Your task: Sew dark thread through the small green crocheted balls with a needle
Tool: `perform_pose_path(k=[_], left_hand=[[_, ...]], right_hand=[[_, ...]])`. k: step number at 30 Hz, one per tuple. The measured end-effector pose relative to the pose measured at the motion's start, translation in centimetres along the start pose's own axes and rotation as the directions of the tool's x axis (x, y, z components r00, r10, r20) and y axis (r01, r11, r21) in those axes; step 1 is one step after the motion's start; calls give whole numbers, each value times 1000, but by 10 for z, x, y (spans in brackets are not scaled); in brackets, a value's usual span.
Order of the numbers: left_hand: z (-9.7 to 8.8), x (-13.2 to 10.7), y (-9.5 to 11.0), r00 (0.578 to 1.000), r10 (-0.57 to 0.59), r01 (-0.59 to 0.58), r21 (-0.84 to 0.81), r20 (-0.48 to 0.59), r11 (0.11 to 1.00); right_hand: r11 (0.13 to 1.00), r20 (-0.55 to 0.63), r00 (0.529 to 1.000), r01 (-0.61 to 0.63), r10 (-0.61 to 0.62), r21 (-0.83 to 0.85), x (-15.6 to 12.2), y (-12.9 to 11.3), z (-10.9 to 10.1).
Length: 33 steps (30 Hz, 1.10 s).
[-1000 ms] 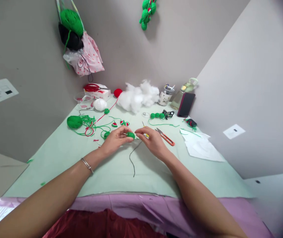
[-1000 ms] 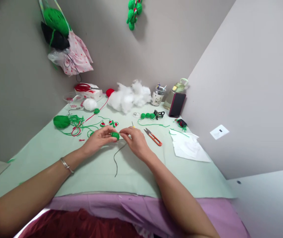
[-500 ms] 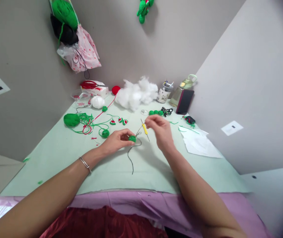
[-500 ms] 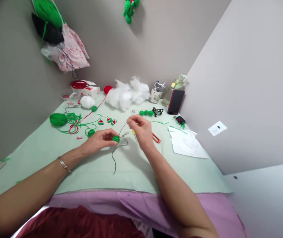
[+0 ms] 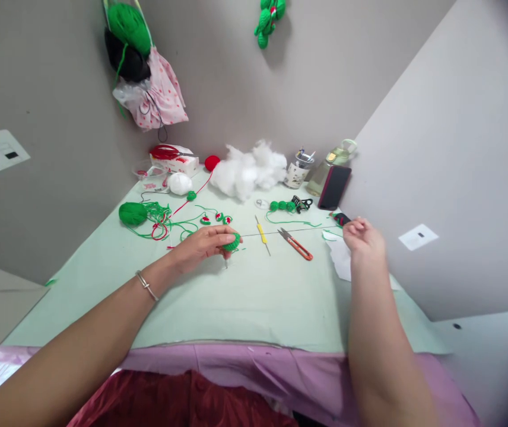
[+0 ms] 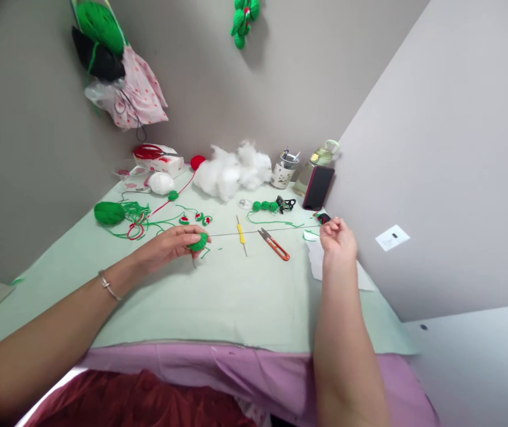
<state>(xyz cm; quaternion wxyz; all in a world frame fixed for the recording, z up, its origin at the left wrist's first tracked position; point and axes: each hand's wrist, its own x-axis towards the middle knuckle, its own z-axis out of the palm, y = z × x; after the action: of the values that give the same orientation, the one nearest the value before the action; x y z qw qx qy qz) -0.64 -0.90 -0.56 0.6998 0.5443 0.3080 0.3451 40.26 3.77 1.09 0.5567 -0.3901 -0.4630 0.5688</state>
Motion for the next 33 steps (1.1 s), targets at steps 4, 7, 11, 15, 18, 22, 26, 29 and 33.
perform_pose_path(k=[4, 7, 11, 15, 18, 22, 26, 29, 33], left_hand=[[3, 1, -5, 1000, 12, -12, 25, 16, 1000], [5, 3, -6, 1000, 21, -20, 28, -16, 999], [3, 3, -5, 998, 36, -34, 29, -49, 999], [0, 2, -5, 998, 25, -24, 21, -55, 999], [-2, 1, -5, 1000, -1, 1, 11, -12, 1000], [-2, 2, -5, 1000, -6, 6, -43, -1, 999], [-1, 2, -4, 1000, 2, -1, -101, 2, 995], [-1, 1, -2, 1000, 23, -21, -111, 17, 994], [-4, -2, 2, 990, 19, -4, -107, 141, 994]], right_hand=[[995, -69, 992, 102, -103, -15, 0, 18, 56], [996, 28, 1000, 16, -14, -92, -14, 39, 121], [906, 408, 888, -22, 212, -422, -38, 51, 175], [918, 460, 853, -52, 246, -394, -37, 46, 166], [987, 260, 956, -104, 133, -122, -25, 39, 141], [986, 84, 994, -84, 73, 143, -14, 31, 120], [976, 75, 992, -116, 103, 185, -13, 32, 118], [968, 77, 990, -130, 116, 216, -13, 34, 118], [955, 78, 989, -143, 127, 260, -11, 37, 115]])
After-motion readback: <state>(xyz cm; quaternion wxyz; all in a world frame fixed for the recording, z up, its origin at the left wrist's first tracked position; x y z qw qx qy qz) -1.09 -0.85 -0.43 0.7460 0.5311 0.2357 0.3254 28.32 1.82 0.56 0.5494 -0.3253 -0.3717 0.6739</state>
